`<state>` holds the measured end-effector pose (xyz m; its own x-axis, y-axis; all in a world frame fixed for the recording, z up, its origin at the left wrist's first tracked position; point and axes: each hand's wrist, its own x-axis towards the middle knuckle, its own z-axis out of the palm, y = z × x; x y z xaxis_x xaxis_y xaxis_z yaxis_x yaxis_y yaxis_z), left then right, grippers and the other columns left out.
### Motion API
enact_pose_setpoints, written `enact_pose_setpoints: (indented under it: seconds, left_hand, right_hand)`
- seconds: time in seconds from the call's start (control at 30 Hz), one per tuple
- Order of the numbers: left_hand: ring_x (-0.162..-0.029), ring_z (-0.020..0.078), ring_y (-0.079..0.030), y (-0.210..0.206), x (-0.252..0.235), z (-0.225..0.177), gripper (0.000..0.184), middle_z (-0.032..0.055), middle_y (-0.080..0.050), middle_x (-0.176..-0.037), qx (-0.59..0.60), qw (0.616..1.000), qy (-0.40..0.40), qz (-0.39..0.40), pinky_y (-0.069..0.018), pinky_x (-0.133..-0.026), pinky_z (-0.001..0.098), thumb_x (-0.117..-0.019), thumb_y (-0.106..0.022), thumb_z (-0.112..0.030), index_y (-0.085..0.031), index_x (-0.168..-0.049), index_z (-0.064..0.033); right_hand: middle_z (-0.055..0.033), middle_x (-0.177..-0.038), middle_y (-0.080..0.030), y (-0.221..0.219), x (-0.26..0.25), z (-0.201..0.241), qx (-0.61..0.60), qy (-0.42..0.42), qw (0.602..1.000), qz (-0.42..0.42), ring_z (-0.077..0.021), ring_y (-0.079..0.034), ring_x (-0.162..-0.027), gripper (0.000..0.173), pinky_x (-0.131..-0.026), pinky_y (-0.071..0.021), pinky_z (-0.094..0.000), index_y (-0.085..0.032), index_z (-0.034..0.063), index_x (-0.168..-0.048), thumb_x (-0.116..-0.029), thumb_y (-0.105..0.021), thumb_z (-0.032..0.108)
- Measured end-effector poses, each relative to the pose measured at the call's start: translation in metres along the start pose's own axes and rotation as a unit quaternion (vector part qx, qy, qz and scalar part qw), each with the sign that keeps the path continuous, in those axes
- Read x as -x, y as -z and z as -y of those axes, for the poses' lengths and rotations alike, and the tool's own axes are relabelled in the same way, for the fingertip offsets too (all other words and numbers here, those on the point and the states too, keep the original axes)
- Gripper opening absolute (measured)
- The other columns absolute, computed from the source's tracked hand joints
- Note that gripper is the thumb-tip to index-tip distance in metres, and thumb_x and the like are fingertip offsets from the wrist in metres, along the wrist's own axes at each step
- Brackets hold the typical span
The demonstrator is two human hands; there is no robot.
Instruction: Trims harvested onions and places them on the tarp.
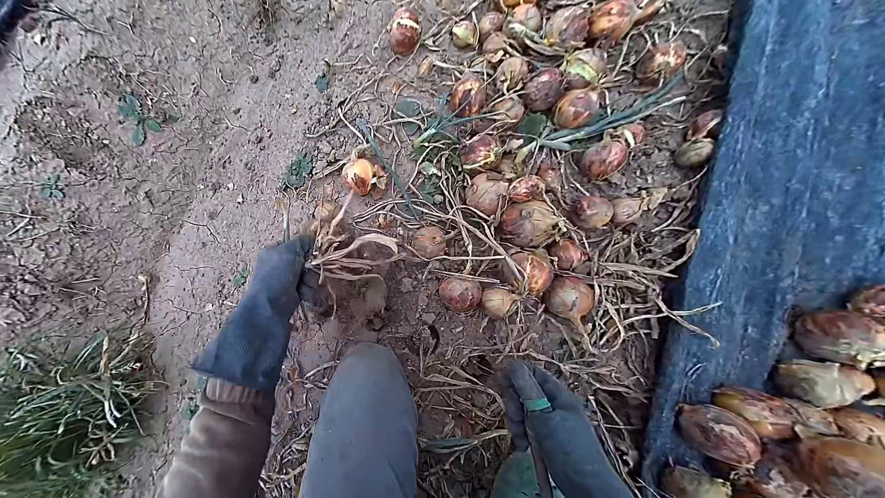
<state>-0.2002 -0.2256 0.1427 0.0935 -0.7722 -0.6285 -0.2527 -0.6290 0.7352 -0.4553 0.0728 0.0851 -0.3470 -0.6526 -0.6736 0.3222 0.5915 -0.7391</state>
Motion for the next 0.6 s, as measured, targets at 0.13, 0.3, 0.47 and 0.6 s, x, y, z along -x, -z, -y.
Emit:
enact_pose_setpoints:
  seconds: [0.13,0.3,0.47,0.6]
  left_hand:
    - [-0.065,0.0101,-0.066,0.034,0.047,-0.065,0.017,-0.0005,-0.07,-0.079,-0.177,0.895,-0.387,0.132,-0.0578,-0.058,0.0289,-0.1001,-0.061,-0.025,-0.072,-0.094,-0.0123]
    - [-0.084,0.0089,-0.068,0.015,0.112,0.009,0.013,-0.0011,-0.072,-0.092,-0.096,0.836,-0.403,0.36,-0.0585,-0.074,0.0274,-0.0953,-0.066,-0.026,-0.074,-0.094,-0.0154]
    - [-0.082,0.0038,-0.07,-0.018,0.178,0.05,0.011,-0.0041,-0.075,-0.091,-0.108,0.859,-0.423,0.268,-0.0603,-0.074,0.0241,-0.0943,-0.069,-0.024,-0.075,-0.096,-0.0152]
    - [-0.093,0.0155,-0.071,-0.041,0.213,0.03,0.022,0.0044,-0.072,-0.094,-0.356,0.696,-0.571,0.251,-0.0609,-0.081,0.0381,-0.0983,-0.066,-0.033,-0.069,-0.095,-0.0116]
  right_hand:
    - [-0.0068,-0.07,-0.058,-0.028,-0.006,0.037,-0.028,0.025,0.99,0.133,-0.0165,-0.053,-0.047,0.055,-0.041,-0.0484,-0.0303,-0.06,0.0091,-0.125,-0.095,-0.064,0.055]
    - [-0.0071,-0.09,-0.065,-0.054,0.009,0.078,-0.142,0.185,0.908,0.348,-0.0106,-0.056,-0.056,0.073,-0.045,-0.05,-0.0252,-0.057,0.0126,-0.135,-0.0899,-0.062,0.07]
    - [-0.0009,-0.091,-0.067,-0.031,0.031,0.072,-0.007,0.29,0.94,0.177,-0.0091,-0.063,-0.074,0.048,-0.064,-0.0557,-0.0302,-0.07,0.0102,-0.107,-0.1011,-0.054,0.055]
    - [0.0005,-0.079,-0.066,-0.011,0.039,0.037,0.015,0.284,0.949,0.134,-0.0067,-0.062,-0.066,0.055,-0.06,-0.0564,-0.0301,-0.068,0.0085,-0.111,-0.0978,-0.055,0.06]
